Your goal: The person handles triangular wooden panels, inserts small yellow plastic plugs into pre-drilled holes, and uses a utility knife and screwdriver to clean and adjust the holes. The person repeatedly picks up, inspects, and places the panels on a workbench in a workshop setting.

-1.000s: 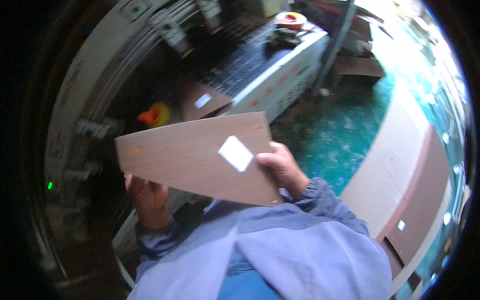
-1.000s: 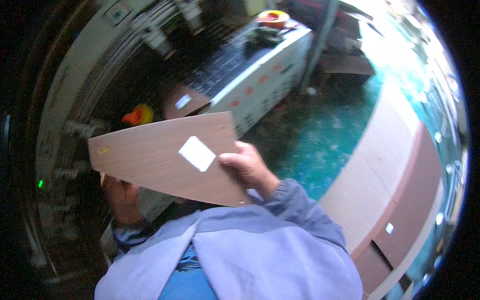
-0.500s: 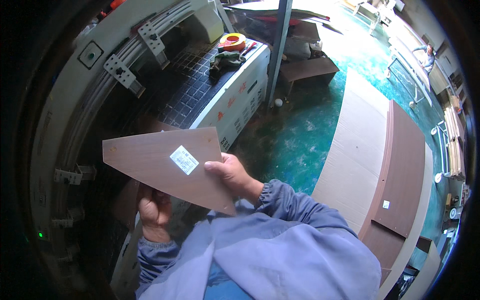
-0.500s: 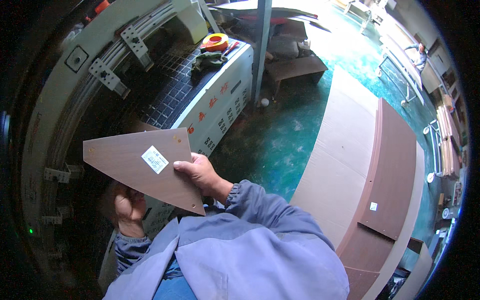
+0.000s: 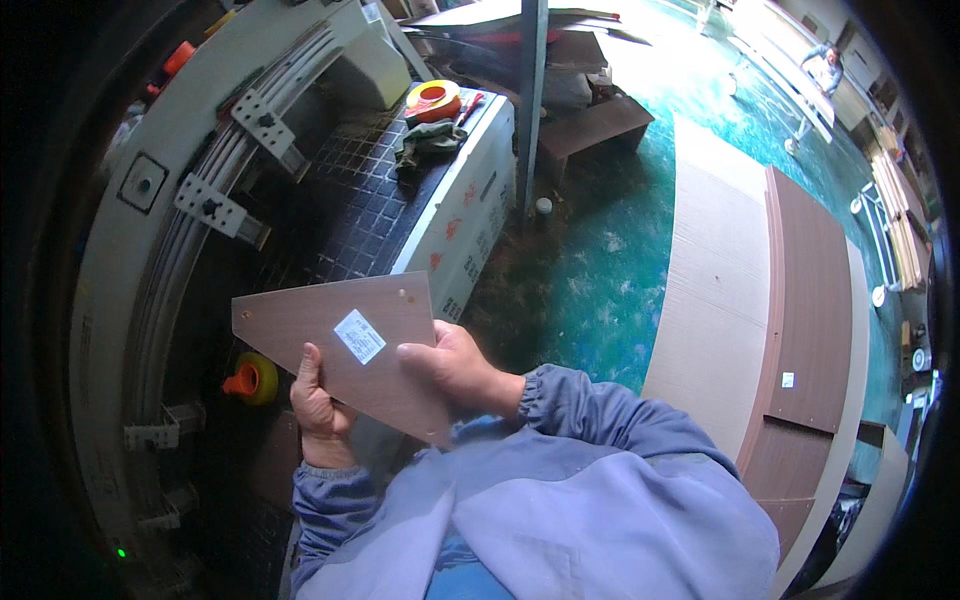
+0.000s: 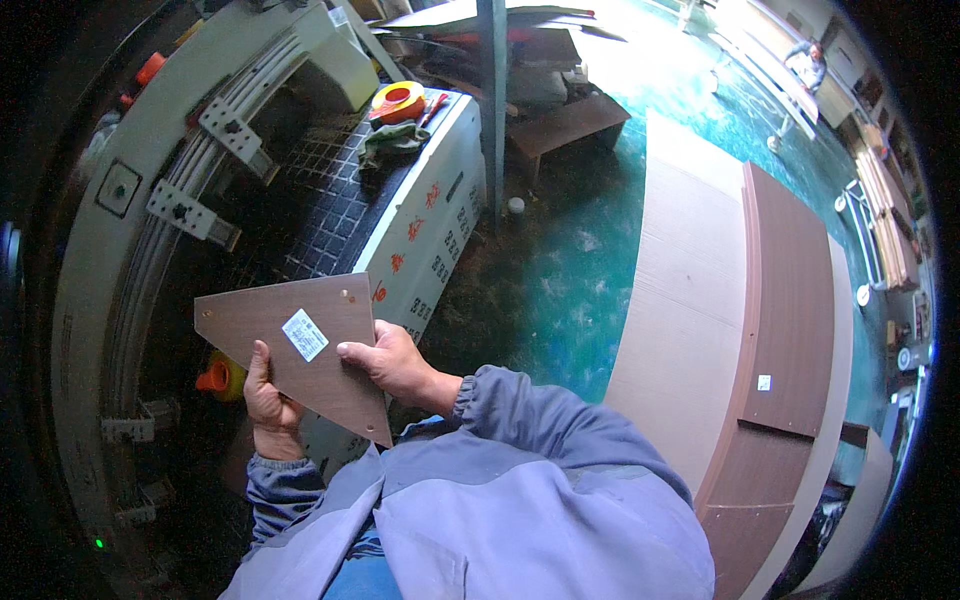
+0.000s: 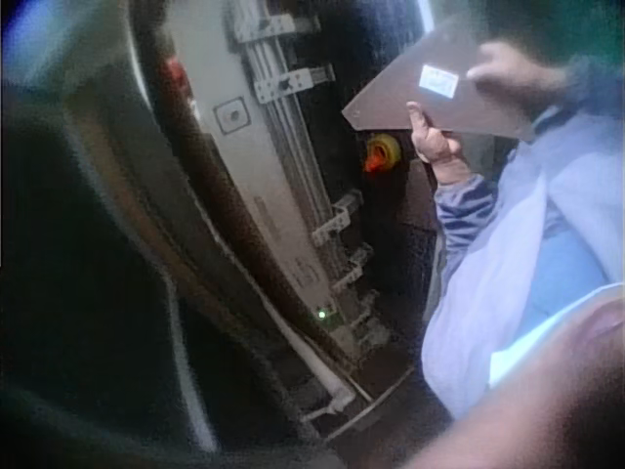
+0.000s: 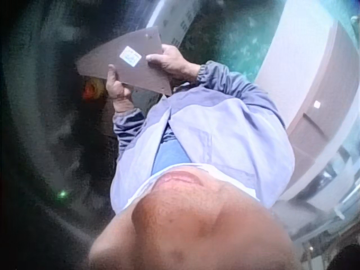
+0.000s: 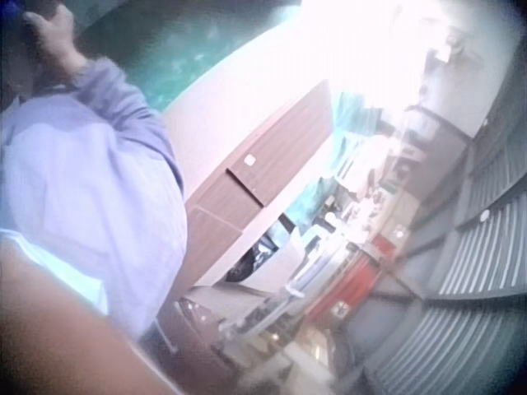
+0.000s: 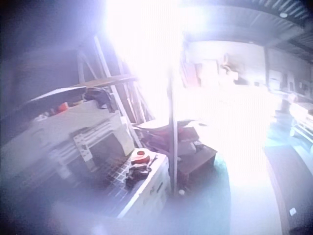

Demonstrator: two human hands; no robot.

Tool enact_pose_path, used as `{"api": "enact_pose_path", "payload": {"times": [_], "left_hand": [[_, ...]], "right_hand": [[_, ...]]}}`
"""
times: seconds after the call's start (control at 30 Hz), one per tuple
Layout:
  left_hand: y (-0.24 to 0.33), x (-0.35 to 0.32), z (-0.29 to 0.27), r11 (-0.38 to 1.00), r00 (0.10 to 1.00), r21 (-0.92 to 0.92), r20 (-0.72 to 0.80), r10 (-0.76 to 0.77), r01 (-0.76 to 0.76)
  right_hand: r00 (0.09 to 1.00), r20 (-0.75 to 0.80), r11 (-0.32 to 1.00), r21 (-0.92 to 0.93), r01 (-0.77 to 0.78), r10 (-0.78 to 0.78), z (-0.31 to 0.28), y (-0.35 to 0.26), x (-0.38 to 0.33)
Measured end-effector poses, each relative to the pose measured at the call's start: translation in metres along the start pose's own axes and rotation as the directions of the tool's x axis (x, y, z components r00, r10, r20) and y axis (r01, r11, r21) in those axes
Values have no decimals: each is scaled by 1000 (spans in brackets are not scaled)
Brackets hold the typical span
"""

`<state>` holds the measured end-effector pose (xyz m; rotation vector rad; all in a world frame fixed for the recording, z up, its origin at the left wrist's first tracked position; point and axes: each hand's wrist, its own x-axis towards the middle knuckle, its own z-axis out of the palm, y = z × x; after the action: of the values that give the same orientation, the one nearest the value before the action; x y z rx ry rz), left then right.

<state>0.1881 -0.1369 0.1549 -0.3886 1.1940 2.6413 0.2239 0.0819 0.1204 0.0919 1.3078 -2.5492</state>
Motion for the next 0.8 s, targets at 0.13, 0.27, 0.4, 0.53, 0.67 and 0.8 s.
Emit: {"api": "enact_pose_path", "payload": {"times": [0.13, 0.27, 0.4, 0.53, 0.67, 0.8], "left_hand": [[25, 40, 6, 996, 997, 43, -19, 77, -77], [62, 63, 18, 951, 963, 226, -119, 243, -212], [68, 57, 31, 783, 906, 551, -107, 409, -288], [31, 47, 51, 773, 873, 590, -221, 435, -235], [-15, 49, 79, 833, 800, 526, -419, 430, -172], [-29, 45, 101, 868, 784, 459, -462, 414, -189]], "right_hand": [[981, 88, 985, -37, -169, 172, -37, -17, 34], [946, -1, 716, -653, 246, -325, -120, -52, 110], [893, -38, 267, -959, 94, -449, -229, -120, 227], [951, -7, -88, -995, -36, -309, -303, -184, 351], [970, 110, -287, -957, 44, -216, -345, -222, 440], [1000, 0, -399, -917, 11, 28, -360, -238, 500]]}}
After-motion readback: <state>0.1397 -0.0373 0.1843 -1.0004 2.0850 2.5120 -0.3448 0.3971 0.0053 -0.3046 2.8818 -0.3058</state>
